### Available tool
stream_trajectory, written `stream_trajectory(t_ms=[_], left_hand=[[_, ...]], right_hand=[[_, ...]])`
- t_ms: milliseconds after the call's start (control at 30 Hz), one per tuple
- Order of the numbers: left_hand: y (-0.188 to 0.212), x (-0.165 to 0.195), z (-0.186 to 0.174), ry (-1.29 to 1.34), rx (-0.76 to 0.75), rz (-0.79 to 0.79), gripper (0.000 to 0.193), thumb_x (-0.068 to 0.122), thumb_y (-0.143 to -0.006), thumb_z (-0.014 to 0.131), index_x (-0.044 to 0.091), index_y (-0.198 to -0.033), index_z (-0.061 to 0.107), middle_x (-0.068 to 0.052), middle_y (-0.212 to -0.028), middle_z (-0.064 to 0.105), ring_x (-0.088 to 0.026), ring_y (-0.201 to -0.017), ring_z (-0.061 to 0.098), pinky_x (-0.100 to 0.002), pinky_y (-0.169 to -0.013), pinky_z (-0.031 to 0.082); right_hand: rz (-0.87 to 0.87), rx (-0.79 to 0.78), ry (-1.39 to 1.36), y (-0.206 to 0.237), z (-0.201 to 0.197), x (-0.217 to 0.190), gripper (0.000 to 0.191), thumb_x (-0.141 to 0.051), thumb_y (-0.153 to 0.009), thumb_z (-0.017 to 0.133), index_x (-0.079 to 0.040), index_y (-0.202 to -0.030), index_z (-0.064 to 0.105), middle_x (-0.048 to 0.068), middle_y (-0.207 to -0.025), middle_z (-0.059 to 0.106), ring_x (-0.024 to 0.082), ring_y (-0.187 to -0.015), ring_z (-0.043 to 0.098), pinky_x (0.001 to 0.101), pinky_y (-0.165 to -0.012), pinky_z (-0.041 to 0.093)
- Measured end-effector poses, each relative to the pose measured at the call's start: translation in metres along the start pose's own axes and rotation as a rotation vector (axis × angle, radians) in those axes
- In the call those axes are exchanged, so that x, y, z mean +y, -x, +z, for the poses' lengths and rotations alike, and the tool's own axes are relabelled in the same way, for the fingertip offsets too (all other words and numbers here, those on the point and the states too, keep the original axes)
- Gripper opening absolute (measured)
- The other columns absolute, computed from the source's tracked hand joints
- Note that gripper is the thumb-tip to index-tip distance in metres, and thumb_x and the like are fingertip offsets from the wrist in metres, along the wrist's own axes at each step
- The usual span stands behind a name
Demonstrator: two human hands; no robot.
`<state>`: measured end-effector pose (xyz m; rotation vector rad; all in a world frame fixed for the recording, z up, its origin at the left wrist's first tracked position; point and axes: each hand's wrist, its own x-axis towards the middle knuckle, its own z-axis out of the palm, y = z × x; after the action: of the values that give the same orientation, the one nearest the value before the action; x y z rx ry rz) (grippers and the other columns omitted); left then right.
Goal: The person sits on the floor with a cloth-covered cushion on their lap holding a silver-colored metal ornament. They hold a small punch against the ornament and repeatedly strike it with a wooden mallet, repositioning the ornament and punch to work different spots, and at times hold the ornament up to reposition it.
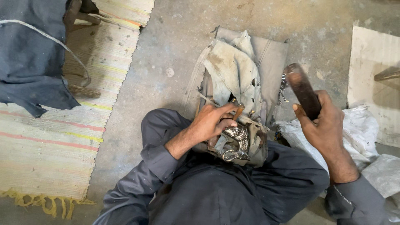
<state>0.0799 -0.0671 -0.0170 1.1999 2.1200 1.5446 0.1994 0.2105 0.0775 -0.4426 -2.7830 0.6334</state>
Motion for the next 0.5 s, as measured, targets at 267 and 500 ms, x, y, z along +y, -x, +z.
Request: stream_trajectory(t_ms=[267, 500], left_hand=[[-0.002, 0.003, 0.0, 0.001, -0.042, 0.019, 0.041, 0.025, -0.09, 0.079, 0.006, -0.124, 0.065, -0.018, -0.092, 0.077, -0.03, -0.089, 0.079, -0.039, -0.07, 0.059], [-0.002, 0.011, -0.004, 0.034, -0.051, -0.034, 0.045, 0.024, -0.089, 0.079, 0.005, -0.127, 0.064, -0.018, -0.094, 0.077, -0.033, -0.086, 0.077, -0.041, -0.07, 0.059]], right_hand=[[-0.19, -0.276, 0.4, -0.004, -0.011, -0.011, 0.039, -0.013, -0.079, 0.076, -0.016, -0.115, 0.062, 0.011, -0.088, 0.069, 0.035, -0.087, 0.069, 0.048, -0.074, 0.052], [-0.137, -0.261, 0.392, -0.009, -0.013, -0.016, 0.035, -0.016, -0.082, 0.076, -0.015, -0.114, 0.062, 0.014, -0.088, 0.068, 0.039, -0.086, 0.067, 0.0493, -0.074, 0.052]])
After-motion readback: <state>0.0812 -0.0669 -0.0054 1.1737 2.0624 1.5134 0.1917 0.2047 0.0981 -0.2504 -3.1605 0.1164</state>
